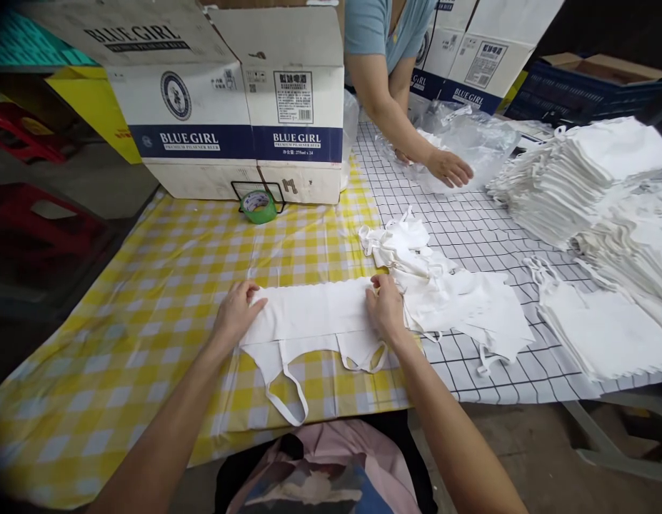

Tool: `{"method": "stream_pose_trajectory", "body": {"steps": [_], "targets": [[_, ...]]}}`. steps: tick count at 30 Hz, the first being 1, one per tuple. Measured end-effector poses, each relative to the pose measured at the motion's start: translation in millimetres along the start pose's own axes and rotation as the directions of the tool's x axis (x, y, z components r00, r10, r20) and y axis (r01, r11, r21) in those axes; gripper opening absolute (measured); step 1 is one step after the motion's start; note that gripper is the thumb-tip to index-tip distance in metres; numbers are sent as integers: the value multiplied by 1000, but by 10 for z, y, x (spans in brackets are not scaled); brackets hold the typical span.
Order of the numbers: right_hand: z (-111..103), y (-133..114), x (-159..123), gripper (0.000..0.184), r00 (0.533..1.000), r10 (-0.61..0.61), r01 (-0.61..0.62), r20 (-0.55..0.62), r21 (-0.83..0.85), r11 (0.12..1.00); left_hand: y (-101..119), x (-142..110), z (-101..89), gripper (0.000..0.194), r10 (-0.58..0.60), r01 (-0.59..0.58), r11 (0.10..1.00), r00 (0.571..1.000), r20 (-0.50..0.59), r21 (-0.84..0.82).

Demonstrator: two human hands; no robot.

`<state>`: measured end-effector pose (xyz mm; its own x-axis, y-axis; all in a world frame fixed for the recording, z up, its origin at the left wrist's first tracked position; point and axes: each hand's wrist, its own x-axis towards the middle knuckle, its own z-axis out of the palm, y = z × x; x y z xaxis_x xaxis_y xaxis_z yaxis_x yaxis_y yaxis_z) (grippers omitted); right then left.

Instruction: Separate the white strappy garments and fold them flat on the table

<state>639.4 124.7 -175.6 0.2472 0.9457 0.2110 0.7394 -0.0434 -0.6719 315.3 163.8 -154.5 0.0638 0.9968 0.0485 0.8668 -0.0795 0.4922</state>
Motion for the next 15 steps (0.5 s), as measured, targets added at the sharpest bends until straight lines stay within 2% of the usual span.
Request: {"method": "stream_pose_trajectory", "body": {"steps": [1,3,5,7,9,13,15], "targets": [[-18,-60,-66,16,997,-70,70,34,-4,998,31,-89,-4,22,83,-82,996,995,55,-21],[-24,-201,-228,12,969,-188,191,160,-2,982,90,-287,11,27,244,-236,970,952,187,-64],[19,-336,-409,11,931,-247,264,269,-30,964,147,-476,56,32,326,-324,945,909,260,-54],[95,-431,-577,16,916,-242,288,319,-102,952,205,-621,117,35,338,-355,935,906,253,22],[175,-471,-709,18,921,-206,279,332,-193,941,259,-711,174,30,308,-339,932,927,213,127],[261,-440,-842,4,930,-139,250,340,-312,917,304,-771,240,15,263,-297,923,951,160,245],[266,-415,-860,6,929,-124,240,350,-312,919,285,-769,258,14,275,-308,916,949,155,259]]}}
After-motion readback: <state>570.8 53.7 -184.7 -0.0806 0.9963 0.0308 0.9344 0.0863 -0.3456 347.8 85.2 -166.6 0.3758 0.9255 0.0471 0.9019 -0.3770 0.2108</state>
